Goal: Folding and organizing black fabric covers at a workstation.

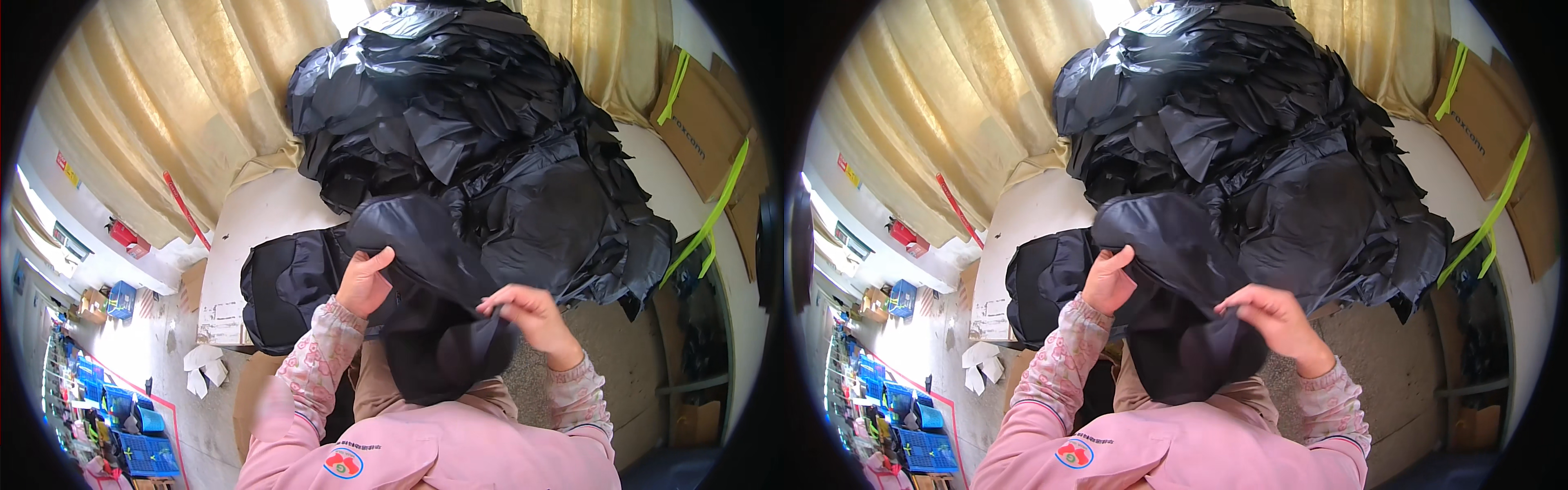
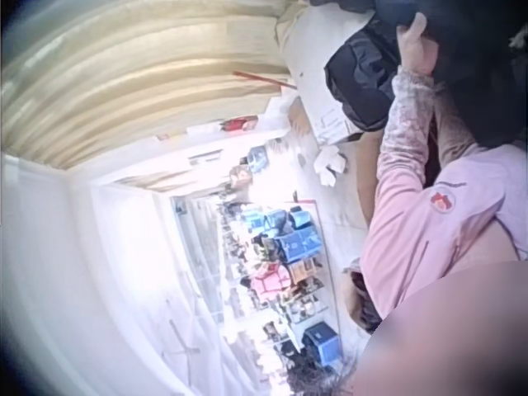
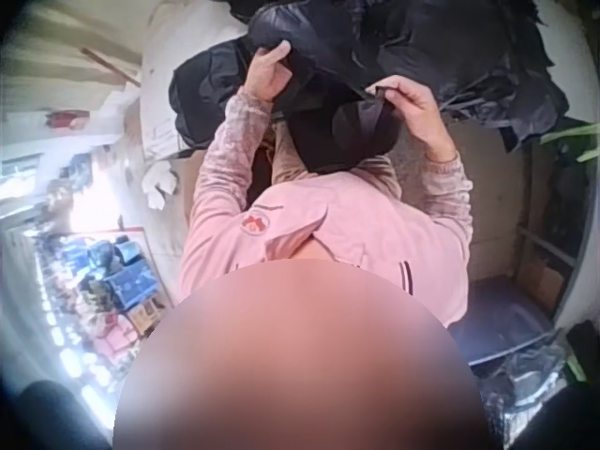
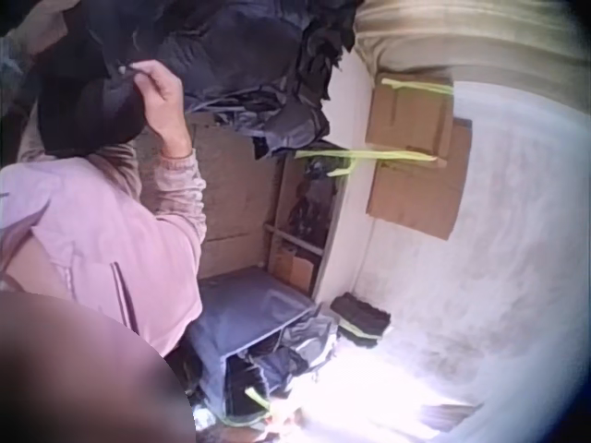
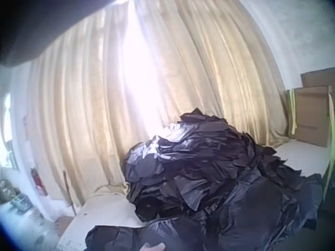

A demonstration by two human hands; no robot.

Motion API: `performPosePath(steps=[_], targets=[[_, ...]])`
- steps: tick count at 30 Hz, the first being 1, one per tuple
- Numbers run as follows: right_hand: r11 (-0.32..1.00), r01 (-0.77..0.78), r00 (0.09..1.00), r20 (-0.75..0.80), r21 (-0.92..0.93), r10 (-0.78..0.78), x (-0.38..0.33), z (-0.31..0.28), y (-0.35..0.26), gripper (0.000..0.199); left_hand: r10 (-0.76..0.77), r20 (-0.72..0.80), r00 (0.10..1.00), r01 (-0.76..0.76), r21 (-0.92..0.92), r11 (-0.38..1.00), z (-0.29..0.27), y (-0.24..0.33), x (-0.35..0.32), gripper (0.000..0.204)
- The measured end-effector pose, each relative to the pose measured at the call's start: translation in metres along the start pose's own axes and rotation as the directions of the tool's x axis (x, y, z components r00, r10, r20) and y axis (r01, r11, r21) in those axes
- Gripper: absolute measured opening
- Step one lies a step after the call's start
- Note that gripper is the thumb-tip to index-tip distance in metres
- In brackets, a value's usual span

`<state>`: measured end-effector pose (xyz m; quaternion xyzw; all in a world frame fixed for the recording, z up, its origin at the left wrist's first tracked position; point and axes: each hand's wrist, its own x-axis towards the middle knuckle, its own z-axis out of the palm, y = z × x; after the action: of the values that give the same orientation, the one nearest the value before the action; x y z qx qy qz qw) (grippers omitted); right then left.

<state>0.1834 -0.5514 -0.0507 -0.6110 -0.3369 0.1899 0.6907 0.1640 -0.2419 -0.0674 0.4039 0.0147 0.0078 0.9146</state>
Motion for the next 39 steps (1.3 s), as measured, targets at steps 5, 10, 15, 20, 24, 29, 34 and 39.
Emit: performPosePath(steps=[5,10,15,20,24,29,34,39], targets=[[0.999,-0.041,0.947,-0.319,-0.033,0.028,0.018,0.001,-0.009,0.015,0.008,0.224,0.975,-0.058,0.218,0.974,0.005,0.018,-0.01,0.044],[0.502,0.012,0.997,0.05,-0.865,0.064,0.015,0.006,-0.027,0.054,-0.221,0.398,0.891,-0.131,0.689,0.713,0.045,0.04,-0.018,0.054],[0.709,0.298,0.953,0.156,-0.639,-0.26,0.02,-0.01,-0.018,0.02,0.022,0.403,0.915,-0.393,0.877,0.275,0.009,0.028,-0.008,0.029],[0.857,0.016,0.995,-0.078,-0.515,-0.066,0.025,-0.008,-0.048,0.017,-0.068,0.021,0.997,0.047,0.522,0.852,0.021,0.008,-0.02,0.024],[0.707,0.252,0.777,-0.298,-0.66,-0.555,0.041,-0.028,-0.069,0.01,-0.646,0.223,0.73,0.406,0.619,0.672,0.012,0.013,-0.039,0.064],[0.622,0.179,0.887,-0.149,-0.763,-0.437,0.073,-0.033,-0.035,0.016,-0.65,0.679,0.34,0.495,0.458,0.738,0.041,0.019,-0.047,0.091],[0.555,0.101,0.955,-0.075,-0.826,-0.285,0.077,-0.044,-0.024,0.018,-0.33,0.597,0.731,0.241,0.226,0.944,0.043,0.035,-0.045,0.068],[0.645,0.286,0.825,-0.16,-0.708,-0.541,0.051,0.031,-0.112,0.034,-0.142,0.413,0.9,0.043,0.241,0.97,0.062,0.032,-0.038,0.05]])
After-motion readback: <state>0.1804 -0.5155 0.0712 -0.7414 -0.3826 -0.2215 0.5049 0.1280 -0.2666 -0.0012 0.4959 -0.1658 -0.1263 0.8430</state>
